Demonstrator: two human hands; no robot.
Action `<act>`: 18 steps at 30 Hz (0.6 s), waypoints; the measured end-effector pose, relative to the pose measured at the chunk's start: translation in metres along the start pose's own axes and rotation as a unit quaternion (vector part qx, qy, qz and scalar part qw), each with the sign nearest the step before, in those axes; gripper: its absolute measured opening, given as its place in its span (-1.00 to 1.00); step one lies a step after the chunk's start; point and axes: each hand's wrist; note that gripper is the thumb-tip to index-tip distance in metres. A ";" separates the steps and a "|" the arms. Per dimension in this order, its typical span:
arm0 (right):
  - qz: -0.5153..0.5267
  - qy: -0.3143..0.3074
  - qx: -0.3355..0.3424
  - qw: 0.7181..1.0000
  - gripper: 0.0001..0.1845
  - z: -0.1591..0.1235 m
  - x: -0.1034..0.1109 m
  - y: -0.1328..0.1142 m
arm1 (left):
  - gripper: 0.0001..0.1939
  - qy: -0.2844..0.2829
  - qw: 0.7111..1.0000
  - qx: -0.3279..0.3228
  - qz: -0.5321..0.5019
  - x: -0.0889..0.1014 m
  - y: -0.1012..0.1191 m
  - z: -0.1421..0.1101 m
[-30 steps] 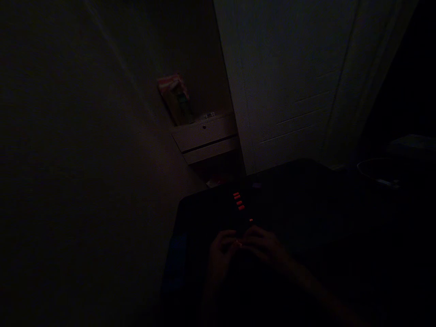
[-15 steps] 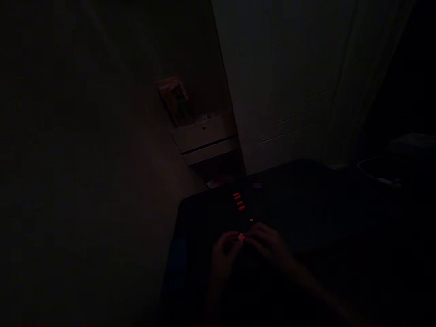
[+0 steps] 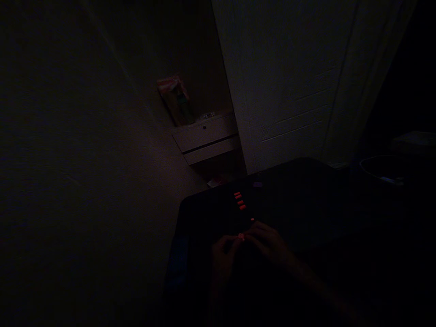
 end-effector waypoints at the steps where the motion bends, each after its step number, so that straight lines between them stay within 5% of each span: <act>1: 0.002 0.000 0.000 1.000 -0.74 0.000 0.000 0.000 | -0.72 0.000 1.000 -0.001 0.002 0.000 -0.001 0.000; 18: -0.036 -0.038 0.002 0.999 -0.82 0.000 0.002 -0.004 | -0.71 -0.022 1.000 -0.012 0.003 -0.001 0.007 0.000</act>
Point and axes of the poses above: each hand's wrist, its own z-axis towards the middle knuckle, its own x-axis out of the back of the hand, y = z × x, and after that the axes turned 10 degrees about -z, right-handed
